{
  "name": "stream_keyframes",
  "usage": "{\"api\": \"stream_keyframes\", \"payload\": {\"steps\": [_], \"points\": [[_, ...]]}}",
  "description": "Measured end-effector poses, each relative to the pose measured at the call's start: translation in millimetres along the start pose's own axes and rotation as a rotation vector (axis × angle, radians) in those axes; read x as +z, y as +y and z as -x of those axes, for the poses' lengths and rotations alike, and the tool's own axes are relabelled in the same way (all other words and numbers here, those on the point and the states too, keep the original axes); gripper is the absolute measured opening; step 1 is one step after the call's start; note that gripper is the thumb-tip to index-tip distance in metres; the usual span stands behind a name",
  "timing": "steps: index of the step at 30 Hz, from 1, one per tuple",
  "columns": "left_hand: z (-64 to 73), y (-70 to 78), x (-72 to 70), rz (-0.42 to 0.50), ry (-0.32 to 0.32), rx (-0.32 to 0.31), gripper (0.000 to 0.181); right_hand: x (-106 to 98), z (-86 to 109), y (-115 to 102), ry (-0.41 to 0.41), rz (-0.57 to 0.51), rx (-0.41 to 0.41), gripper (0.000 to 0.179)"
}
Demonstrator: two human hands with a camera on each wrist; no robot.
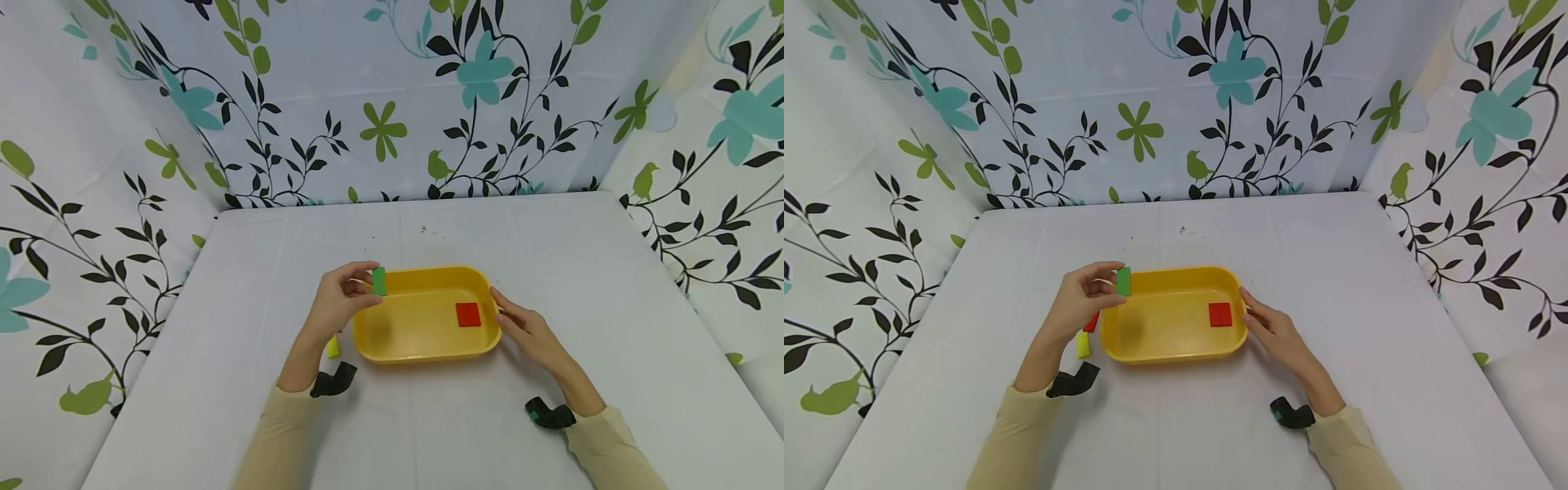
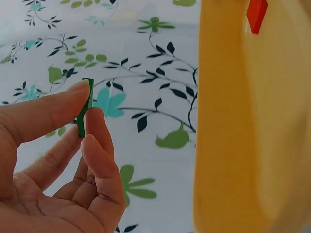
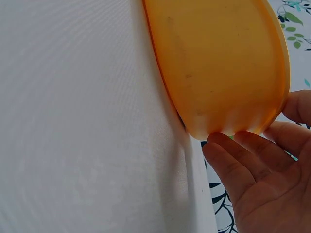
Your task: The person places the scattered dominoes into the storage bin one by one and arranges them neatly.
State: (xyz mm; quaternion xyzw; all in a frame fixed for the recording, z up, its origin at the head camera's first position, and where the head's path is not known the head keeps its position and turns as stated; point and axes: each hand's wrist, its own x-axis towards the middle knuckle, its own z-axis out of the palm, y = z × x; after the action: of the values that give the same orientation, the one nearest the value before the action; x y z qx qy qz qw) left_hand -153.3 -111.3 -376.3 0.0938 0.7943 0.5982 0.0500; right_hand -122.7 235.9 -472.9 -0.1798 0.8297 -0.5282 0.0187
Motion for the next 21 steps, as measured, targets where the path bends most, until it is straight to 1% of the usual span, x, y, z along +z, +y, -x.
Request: {"api": "stream_keyframes", "payload": {"steps": [2, 4, 8, 11, 16, 21], "points": [[-5.6, 3.7, 14.6, 0.009, -0.027, -0.010, 0.049, 0, -0.3, 0, -0.003, -0.003, 0.002, 0.049], [-11.5, 5.5, 29.4, 0.002, -0.046, -0.045, 0.048, 0, -0.5, 0, -0.008, -0.009, 0.007, 0.049], [-24.1, 3.3, 56.6, -0.065, -0.083, -0.127, 0.047, 0, -0.4, 1, -0.008, -0.011, 0.015, 0.049], [-32.1, 1.8, 72.0, -0.120, -0.102, -0.164, 0.047, -1, -0.7, 0, -0.004, -0.003, 0.010, 0.049], [-43.5, 0.0, 93.2, -0.208, -0.138, -0.187, 0.046, -1, -0.6, 0, -0.006, -0.001, 0.011, 0.049], [-50.3, -5.0, 112.7, -0.299, -0.188, -0.177, 0.047, -1, -0.6, 0, -0.012, 0.010, 0.010, 0.049]]}}
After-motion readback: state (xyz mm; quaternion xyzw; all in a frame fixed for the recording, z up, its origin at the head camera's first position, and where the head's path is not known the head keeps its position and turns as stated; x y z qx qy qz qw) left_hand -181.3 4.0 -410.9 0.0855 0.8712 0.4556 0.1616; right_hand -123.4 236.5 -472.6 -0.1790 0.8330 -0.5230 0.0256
